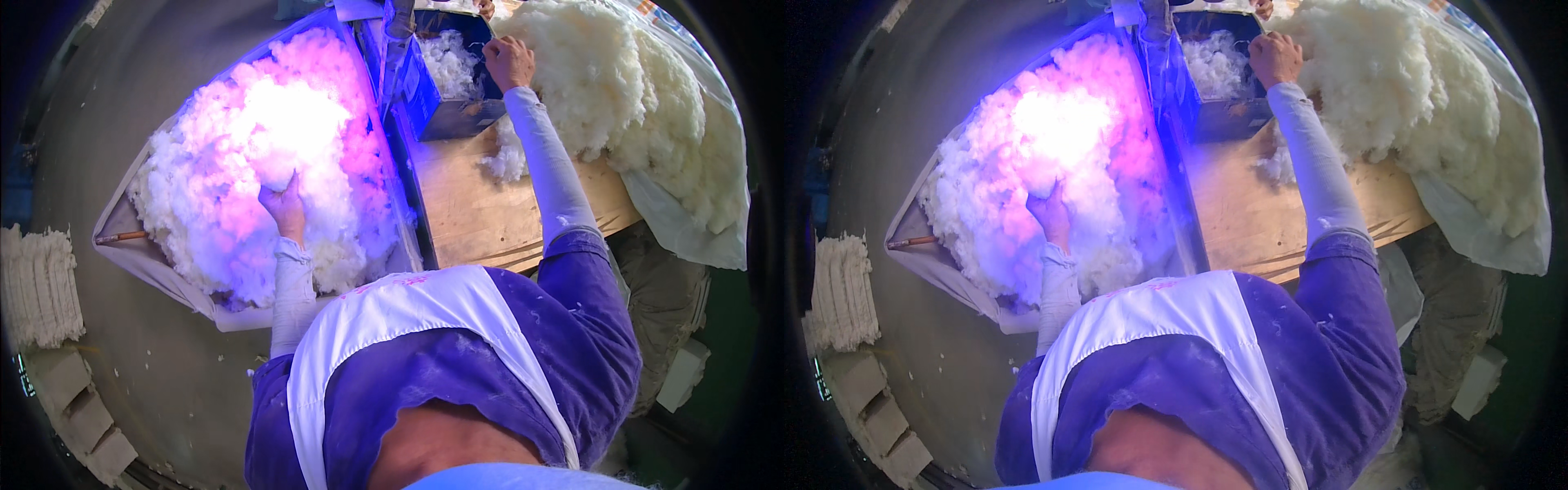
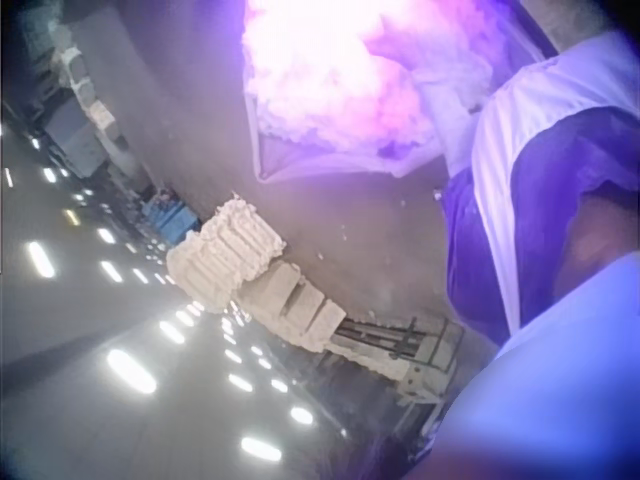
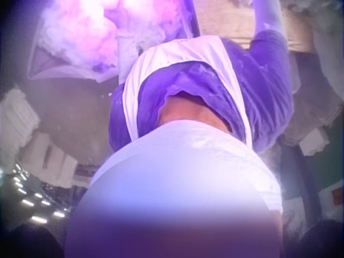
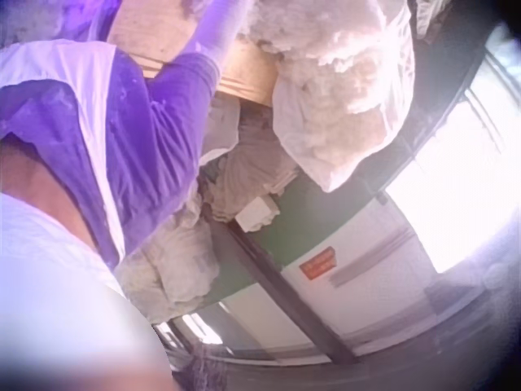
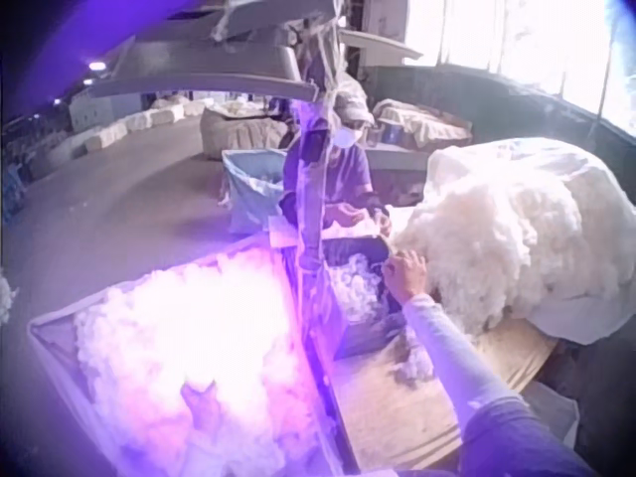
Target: The person repeatedly picks up handfuls of white cotton from a large pile, fluffs and separates the fibers by hand, and places the cotton into a blue bin. The task is performed continuously under a purple light.
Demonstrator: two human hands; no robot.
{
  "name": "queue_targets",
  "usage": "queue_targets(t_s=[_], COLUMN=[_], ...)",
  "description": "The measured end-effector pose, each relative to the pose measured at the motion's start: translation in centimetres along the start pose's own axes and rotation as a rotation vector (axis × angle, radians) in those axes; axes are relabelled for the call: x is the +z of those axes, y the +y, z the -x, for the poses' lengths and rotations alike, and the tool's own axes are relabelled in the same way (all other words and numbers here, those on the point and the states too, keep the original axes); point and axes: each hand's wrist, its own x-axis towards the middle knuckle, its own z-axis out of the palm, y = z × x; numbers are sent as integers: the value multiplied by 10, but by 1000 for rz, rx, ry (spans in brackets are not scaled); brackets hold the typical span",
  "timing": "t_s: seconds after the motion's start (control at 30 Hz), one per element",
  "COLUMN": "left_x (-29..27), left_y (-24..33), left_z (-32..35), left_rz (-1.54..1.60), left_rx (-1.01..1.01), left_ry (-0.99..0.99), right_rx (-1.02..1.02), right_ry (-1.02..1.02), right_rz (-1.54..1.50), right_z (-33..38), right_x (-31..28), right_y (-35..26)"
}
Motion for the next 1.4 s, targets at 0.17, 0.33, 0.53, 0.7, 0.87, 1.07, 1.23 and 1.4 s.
queue_targets(t_s=[0.17,0.33,0.53,0.7,0.87,1.07,1.23,1.4], left_x=[0,-1,10,17,15,4,4,6], left_y=[0,2,12,18,12,15,28,31], left_z=[0,-1,5,6,11,9,6,-5], left_rz=[3,31,97,243,198,37,-6,-87], left_rx=[-2,-11,-18,-183,-228,-461,-442,-492], left_ry=[-29,-39,37,-7,-196,204,212,254], right_rx=[-70,-37,2,-131,112,402,534,642], right_ry=[-275,-273,68,-274,-325,-672,-482,-368], right_rz=[-22,-23,-664,-1155,-1517,-1764,-1915,-2079], right_z=[3,1,8,66,97,100,103,102], right_x=[26,15,-34,-30,3,10,9,12], right_y=[-1,3,-43,-136,-219,-214,-199,-176])
